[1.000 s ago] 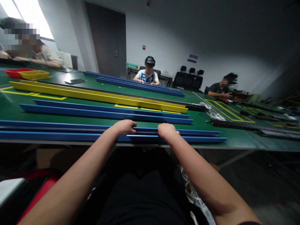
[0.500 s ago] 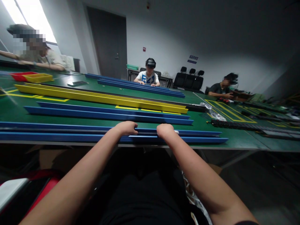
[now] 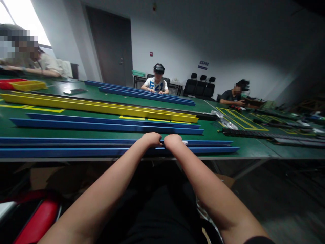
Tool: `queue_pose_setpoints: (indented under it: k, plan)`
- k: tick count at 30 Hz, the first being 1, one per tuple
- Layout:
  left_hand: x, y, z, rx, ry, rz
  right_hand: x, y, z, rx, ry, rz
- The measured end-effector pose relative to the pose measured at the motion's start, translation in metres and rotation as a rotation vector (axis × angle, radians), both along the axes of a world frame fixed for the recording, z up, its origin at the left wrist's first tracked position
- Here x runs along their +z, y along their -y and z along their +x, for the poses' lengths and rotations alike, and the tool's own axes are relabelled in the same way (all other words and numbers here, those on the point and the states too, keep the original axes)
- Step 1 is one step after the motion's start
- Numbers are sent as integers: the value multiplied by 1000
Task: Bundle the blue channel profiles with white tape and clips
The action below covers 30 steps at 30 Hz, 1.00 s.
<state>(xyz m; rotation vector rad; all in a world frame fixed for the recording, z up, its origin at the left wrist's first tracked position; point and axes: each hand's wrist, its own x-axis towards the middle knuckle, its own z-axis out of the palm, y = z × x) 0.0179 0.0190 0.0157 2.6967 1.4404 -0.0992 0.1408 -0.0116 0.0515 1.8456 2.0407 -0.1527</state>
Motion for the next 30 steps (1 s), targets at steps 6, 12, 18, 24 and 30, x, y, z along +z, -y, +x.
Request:
queue_pose_setpoints:
  k: [6, 12, 18, 24, 30]
  plan:
    - [-6, 1, -4, -55, 28, 73, 3, 6, 2, 16, -8, 18]
    - [-1, 3, -8, -106, -7, 91, 9, 16, 13, 73, -7, 54]
    - [0, 2, -6, -98, 2, 92, 12, 17, 33, 164, -23, 81]
    - [-5, 0, -16, -122, -3, 87, 16, 17, 59, 157, -8, 105]
    - [-10, -6, -59, -78, -31, 61, 12, 18, 56, 215, -103, 111]
